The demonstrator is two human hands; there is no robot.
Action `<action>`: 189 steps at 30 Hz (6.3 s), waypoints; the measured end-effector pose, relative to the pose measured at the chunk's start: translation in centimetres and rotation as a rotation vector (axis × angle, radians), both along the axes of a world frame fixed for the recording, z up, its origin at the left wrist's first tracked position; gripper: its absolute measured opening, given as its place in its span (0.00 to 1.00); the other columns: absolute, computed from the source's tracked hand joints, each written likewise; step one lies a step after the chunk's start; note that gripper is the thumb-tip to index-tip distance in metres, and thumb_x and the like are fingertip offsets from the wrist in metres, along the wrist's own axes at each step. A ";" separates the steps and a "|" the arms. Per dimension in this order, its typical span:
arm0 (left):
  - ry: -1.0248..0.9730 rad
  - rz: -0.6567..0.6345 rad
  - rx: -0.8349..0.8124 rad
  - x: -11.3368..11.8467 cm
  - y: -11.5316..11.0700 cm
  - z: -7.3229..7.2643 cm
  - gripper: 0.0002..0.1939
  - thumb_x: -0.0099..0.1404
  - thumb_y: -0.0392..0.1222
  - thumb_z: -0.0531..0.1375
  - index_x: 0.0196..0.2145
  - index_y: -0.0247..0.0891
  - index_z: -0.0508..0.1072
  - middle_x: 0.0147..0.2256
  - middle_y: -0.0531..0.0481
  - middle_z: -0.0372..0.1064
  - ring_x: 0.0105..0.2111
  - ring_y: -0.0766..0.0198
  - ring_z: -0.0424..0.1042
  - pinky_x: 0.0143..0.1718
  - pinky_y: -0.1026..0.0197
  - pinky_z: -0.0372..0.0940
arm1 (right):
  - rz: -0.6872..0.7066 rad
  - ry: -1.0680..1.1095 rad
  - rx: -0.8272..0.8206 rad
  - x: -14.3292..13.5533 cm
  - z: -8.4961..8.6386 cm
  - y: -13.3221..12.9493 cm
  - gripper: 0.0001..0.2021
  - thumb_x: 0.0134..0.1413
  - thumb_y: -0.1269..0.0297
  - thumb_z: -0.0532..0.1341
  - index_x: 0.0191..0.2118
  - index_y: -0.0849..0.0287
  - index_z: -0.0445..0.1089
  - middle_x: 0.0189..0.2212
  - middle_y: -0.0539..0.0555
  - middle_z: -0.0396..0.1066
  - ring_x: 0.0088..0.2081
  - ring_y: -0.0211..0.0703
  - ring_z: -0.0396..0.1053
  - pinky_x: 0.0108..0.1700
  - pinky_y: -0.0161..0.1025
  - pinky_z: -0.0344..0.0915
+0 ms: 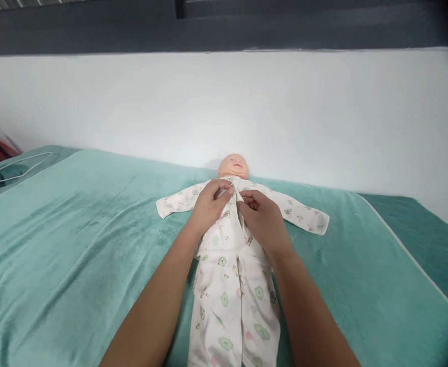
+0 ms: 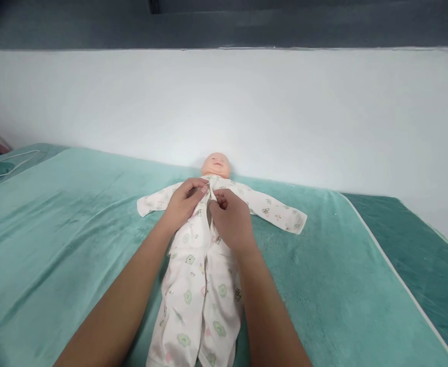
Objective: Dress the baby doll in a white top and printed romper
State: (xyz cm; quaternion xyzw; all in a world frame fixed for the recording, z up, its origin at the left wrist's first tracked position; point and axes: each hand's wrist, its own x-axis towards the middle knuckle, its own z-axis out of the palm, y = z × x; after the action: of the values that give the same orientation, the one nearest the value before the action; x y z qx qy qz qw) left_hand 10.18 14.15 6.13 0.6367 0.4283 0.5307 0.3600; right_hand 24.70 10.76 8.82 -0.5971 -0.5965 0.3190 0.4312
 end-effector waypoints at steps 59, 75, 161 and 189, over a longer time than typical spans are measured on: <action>0.007 -0.028 -0.042 0.3 0.9 -0.3 0.06 0.66 0.42 0.60 0.32 0.39 0.72 0.54 0.48 0.69 0.52 0.58 0.69 0.56 0.54 0.61 | 0.100 0.341 -0.044 1.6 -1.2 1.5 0.14 0.49 0.60 0.67 0.43 0.57 0.72 0.28 0.45 0.61 0.25 0.31 0.59 0.25 0.31 0.59; 0.083 -0.005 -0.038 0.4 0.6 0.3 0.07 0.66 0.40 0.60 0.29 0.41 0.75 0.53 0.49 0.71 0.55 0.56 0.67 0.60 0.50 0.60 | 0.097 -0.131 0.075 1.0 -0.7 1.3 0.13 0.52 0.62 0.61 0.45 0.54 0.67 0.26 0.45 0.65 0.27 0.37 0.62 0.34 0.37 0.60; 0.347 0.011 0.307 0.1 0.5 -0.5 0.19 0.67 0.31 0.50 0.49 0.42 0.74 0.50 0.51 0.74 0.55 0.59 0.65 0.60 0.53 0.60 | 0.062 -0.174 0.282 2.1 -4.0 3.0 0.20 0.63 0.51 0.53 0.56 0.52 0.67 0.60 0.57 0.65 0.63 0.50 0.57 0.67 0.54 0.51; 0.168 -0.229 -0.008 -2.1 -3.4 0.5 0.02 0.63 0.40 0.62 0.33 0.40 0.76 0.36 0.51 0.69 0.32 0.66 0.63 0.34 0.62 0.59 | -0.046 -0.788 0.162 -1.0 -0.7 -4.9 0.05 0.60 0.63 0.56 0.33 0.54 0.59 0.34 0.55 0.69 0.33 0.47 0.65 0.29 0.40 0.52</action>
State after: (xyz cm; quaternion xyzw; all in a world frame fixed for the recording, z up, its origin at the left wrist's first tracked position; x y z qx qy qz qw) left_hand 8.11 10.73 6.64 0.7220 0.3836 0.4294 0.3836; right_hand 23.70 5.88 8.13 -0.6509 -0.7259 0.0082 0.2222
